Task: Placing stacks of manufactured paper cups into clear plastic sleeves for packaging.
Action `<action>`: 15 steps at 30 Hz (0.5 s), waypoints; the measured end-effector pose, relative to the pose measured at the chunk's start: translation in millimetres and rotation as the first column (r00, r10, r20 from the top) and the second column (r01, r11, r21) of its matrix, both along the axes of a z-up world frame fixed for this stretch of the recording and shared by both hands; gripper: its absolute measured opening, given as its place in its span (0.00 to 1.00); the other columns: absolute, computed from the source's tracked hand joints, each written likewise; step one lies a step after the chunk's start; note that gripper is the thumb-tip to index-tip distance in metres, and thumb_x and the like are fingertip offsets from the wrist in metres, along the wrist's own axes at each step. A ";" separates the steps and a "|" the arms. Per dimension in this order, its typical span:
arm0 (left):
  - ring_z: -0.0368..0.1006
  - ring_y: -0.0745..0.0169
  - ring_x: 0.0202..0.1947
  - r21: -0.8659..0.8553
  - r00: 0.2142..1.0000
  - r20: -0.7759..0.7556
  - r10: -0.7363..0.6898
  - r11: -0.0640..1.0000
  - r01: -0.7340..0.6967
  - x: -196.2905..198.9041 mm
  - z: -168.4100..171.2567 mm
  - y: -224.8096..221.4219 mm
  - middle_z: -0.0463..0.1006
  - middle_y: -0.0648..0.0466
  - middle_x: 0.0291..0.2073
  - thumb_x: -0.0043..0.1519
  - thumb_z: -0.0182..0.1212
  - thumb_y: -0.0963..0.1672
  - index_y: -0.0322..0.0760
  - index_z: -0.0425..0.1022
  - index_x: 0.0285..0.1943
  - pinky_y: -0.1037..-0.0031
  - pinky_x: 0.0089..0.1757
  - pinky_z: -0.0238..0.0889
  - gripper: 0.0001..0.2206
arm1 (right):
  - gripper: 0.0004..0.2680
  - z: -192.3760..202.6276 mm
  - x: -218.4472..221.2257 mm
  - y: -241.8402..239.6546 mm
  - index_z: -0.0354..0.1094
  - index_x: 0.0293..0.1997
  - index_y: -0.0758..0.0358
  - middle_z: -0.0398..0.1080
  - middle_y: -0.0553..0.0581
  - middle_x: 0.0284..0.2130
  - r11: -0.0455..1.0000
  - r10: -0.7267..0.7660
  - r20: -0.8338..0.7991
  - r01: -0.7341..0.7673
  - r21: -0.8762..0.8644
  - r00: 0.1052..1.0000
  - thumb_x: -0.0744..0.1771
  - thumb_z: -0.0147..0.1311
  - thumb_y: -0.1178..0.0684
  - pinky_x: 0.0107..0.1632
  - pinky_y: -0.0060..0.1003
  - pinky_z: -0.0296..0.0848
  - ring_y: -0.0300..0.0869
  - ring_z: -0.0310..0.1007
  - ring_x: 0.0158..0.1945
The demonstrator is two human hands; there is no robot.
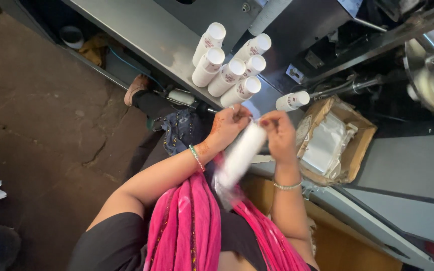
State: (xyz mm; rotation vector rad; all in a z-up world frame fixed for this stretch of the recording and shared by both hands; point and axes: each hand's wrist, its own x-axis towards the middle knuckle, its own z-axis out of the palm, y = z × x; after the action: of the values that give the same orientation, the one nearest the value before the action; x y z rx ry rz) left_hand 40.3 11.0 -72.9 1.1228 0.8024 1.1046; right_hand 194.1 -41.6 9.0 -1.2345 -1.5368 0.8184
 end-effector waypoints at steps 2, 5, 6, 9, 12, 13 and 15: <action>0.79 0.69 0.39 0.065 1.000 -0.022 -0.011 0.998 0.012 -4.4 26.7 -6.4 0.82 0.53 0.37 0.62 0.61 0.36 0.29 0.76 0.46 0.77 0.42 0.73 0.05 | 0.02 10.9 -11.0 -21.9 0.65 0.46 0.65 0.71 0.53 0.37 0.999 -0.020 0.035 0.021 -0.035 0.999 0.72 0.53 0.59 0.47 0.29 0.70 0.35 0.68 0.40; 0.79 0.69 0.38 0.085 0.996 0.050 -0.079 0.994 0.075 -7.5 35.9 -20.0 0.81 0.55 0.36 0.62 0.61 0.38 0.30 0.76 0.47 0.77 0.42 0.73 0.06 | 0.01 9.6 -9.5 -47.3 0.65 0.45 0.65 0.72 0.54 0.34 0.999 0.013 0.151 -0.006 -0.044 0.988 0.71 0.53 0.61 0.44 0.30 0.72 0.36 0.71 0.37; 0.76 0.69 0.37 0.101 0.984 -0.020 -0.179 0.978 0.181 -5.6 23.2 -21.0 0.80 0.53 0.35 0.65 0.61 0.41 0.30 0.77 0.47 0.76 0.41 0.72 0.07 | 0.01 9.5 -2.8 -51.2 0.65 0.46 0.64 0.72 0.55 0.36 0.999 0.032 0.121 -0.035 0.025 0.992 0.71 0.51 0.61 0.45 0.30 0.72 0.36 0.71 0.39; 0.73 0.68 0.38 0.168 0.903 -0.147 -0.404 0.889 0.425 -12.2 29.2 -34.1 0.78 0.50 0.36 0.66 0.63 0.47 0.29 0.75 0.51 0.73 0.41 0.69 0.15 | 0.01 32.9 10.0 -52.1 0.64 0.47 0.64 0.72 0.55 0.40 0.974 -0.147 0.130 0.120 0.194 0.980 0.73 0.50 0.59 0.47 0.31 0.74 0.37 0.72 0.41; 0.74 0.66 0.40 0.244 0.812 -0.250 -0.528 0.777 0.580 -21.0 62.4 -46.9 0.79 0.48 0.39 0.60 0.68 0.52 0.29 0.72 0.56 0.71 0.43 0.68 0.25 | 0.03 68.9 5.6 -54.2 0.66 0.44 0.64 0.72 0.56 0.41 0.882 -0.373 0.340 0.216 0.419 0.863 0.72 0.54 0.57 0.53 0.37 0.74 0.44 0.73 0.48; 0.77 0.65 0.41 0.271 0.795 -0.296 -0.529 0.752 0.601 -23.5 75.2 -47.6 0.81 0.47 0.39 0.55 0.70 0.54 0.30 0.71 0.56 0.70 0.43 0.69 0.29 | 0.04 81.8 1.8 -52.8 0.68 0.41 0.64 0.71 0.57 0.40 0.850 -0.408 0.506 0.113 0.515 0.760 0.71 0.58 0.56 0.57 0.43 0.71 0.51 0.71 0.54; 0.79 0.64 0.38 0.232 0.773 -0.352 -0.527 0.751 0.618 -19.4 70.3 -43.1 0.82 0.47 0.36 0.53 0.70 0.55 0.31 0.75 0.51 0.69 0.42 0.71 0.27 | 0.08 60.0 7.5 -69.5 0.68 0.41 0.66 0.70 0.58 0.40 0.946 -0.132 0.414 -0.009 0.323 0.901 0.68 0.60 0.52 0.55 0.44 0.70 0.51 0.70 0.51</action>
State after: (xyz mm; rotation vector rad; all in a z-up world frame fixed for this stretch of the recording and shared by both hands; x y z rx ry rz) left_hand 20.9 -32.1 -2.6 1.7004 0.4067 0.5679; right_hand 201.6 -111.1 69.0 -1.2641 -1.8837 0.2368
